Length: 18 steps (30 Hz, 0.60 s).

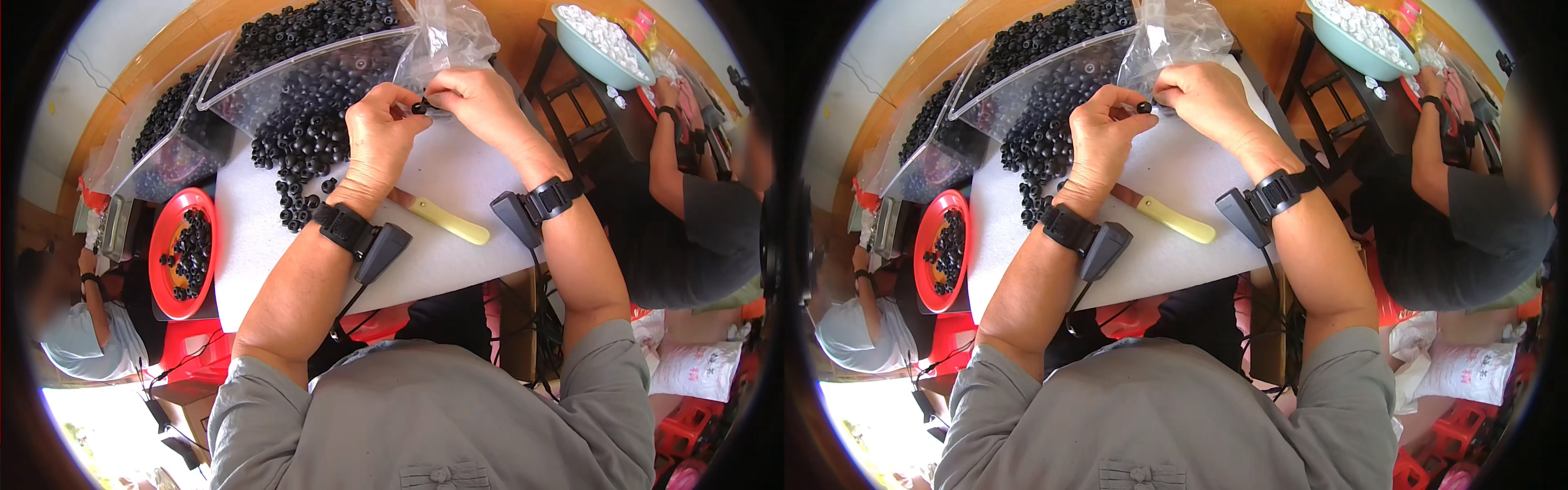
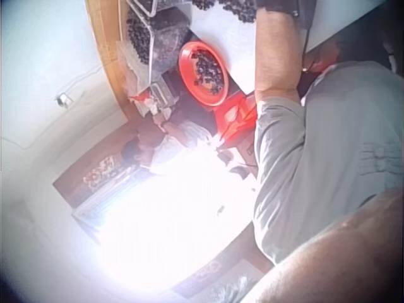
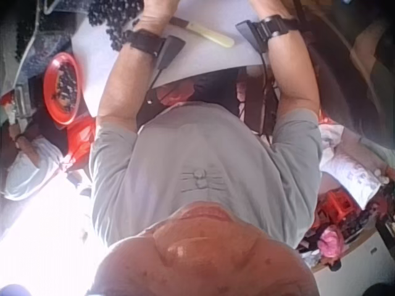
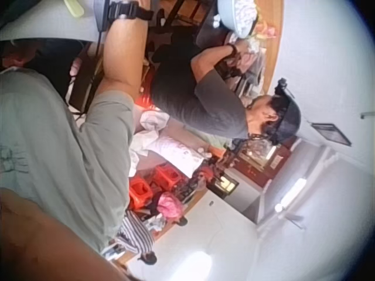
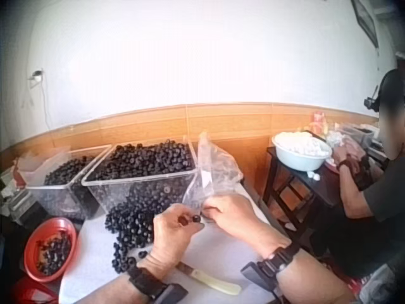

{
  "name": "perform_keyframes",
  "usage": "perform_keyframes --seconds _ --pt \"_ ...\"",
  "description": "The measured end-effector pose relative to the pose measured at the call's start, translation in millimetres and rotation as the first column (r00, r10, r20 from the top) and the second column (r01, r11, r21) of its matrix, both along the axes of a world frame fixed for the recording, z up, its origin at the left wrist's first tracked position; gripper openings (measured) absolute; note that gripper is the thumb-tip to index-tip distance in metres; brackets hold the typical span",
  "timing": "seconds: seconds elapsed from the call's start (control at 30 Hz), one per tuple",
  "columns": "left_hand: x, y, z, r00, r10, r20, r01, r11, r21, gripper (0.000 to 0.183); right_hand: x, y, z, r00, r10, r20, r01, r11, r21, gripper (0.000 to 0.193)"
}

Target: Sorting and inspecting small black spherical components using a handheld tool at a manual processing station.

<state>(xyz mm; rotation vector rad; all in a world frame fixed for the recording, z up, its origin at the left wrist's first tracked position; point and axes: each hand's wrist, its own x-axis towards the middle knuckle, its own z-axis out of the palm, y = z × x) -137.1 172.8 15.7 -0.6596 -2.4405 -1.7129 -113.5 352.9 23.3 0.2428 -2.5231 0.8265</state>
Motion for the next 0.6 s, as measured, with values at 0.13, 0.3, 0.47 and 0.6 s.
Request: perform_keyframes --seconds 0.13,0.3,0.47,0.6 --pt "-1 -3 -2 1.000 -0.028 0.007 0.028 0.999 0.018 0.027 -4 2 -4 0.981 -0.163 0.106 0.144 0.976 0.167 0.018" --pt "-1 -5 -2 0.999 -0.047 0.000 0.047 0.996 0.071 0.028 -8 3 -10 0.950 -0.289 0.121 0.255 0.938 0.236 0.018" --pt "-5 -12 17 0.995 -0.013 -0.099 0.041 0.957 0.286 0.023 -6 6 -9 0.952 -0.301 0.061 0.283 0.936 0.210 0.017" --pt "-5 -36 50 0.981 0.066 -0.180 0.049 0.820 0.570 0.019 -9 8 -10 0.954 -0.297 0.030 0.285 0.937 0.199 0.015"
